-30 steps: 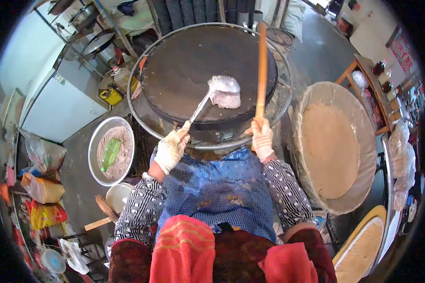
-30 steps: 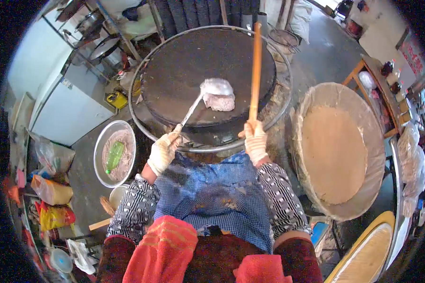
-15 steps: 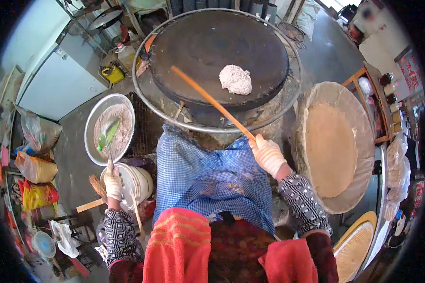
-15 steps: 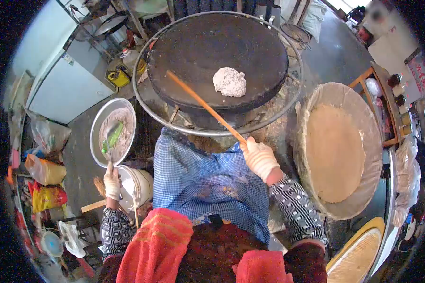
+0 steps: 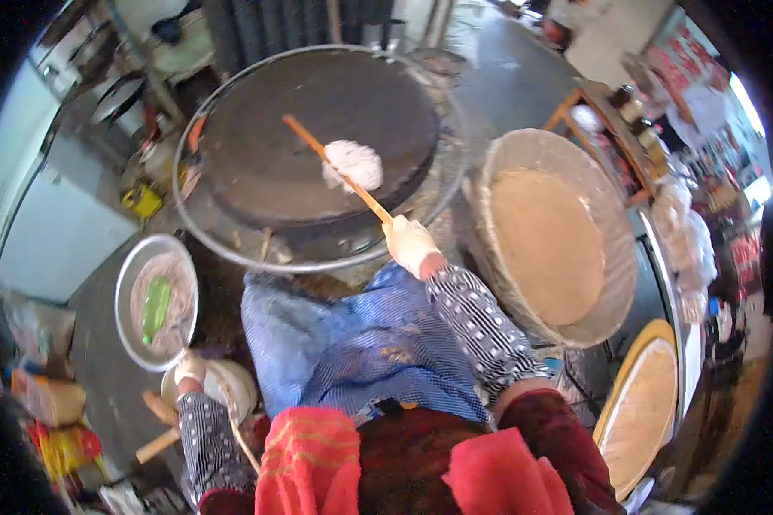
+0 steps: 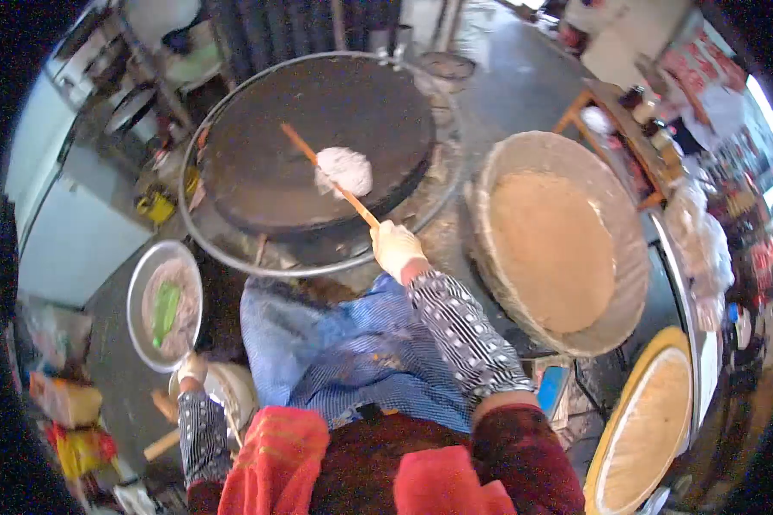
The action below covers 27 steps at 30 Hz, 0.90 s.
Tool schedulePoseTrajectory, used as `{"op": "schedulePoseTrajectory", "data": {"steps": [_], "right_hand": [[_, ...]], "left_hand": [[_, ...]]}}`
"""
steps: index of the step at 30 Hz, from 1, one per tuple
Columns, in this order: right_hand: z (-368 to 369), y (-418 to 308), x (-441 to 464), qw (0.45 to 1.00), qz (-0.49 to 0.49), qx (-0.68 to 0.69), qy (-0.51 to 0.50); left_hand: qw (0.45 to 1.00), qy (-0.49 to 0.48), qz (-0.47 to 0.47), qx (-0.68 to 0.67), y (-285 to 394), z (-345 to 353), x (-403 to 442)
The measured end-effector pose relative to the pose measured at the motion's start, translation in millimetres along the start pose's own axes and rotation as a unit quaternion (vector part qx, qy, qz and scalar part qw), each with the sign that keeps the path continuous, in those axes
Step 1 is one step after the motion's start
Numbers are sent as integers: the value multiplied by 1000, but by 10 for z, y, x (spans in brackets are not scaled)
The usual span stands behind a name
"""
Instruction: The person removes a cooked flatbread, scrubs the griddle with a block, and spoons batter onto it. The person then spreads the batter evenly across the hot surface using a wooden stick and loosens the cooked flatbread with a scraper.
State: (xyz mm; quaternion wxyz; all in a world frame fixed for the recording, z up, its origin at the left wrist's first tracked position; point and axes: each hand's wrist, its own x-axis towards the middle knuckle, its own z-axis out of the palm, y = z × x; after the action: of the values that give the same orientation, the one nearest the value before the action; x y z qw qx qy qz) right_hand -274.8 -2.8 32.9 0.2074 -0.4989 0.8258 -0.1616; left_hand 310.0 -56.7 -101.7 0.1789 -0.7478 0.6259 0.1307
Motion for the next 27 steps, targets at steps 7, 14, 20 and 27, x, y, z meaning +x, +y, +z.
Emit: {"op": "schedulePoseTrajectory", "data": {"steps": [7,14,20,27], "right_hand": [[72,33,-18,998,-54,-35,10],[20,-32,-49,995,-78,-61,7],[-121,-30,-43,992,-71,-79,62],[-24,429,311,984,-63,-121,110]], "left_hand": [[891,301,335,-57,1869,-1168,-946],[847,340,404,-60,3332,-764,-1472],[872,314,375,4,3332,-721,-1543],[884,288,367,35,3351,-721,-1577]]}}
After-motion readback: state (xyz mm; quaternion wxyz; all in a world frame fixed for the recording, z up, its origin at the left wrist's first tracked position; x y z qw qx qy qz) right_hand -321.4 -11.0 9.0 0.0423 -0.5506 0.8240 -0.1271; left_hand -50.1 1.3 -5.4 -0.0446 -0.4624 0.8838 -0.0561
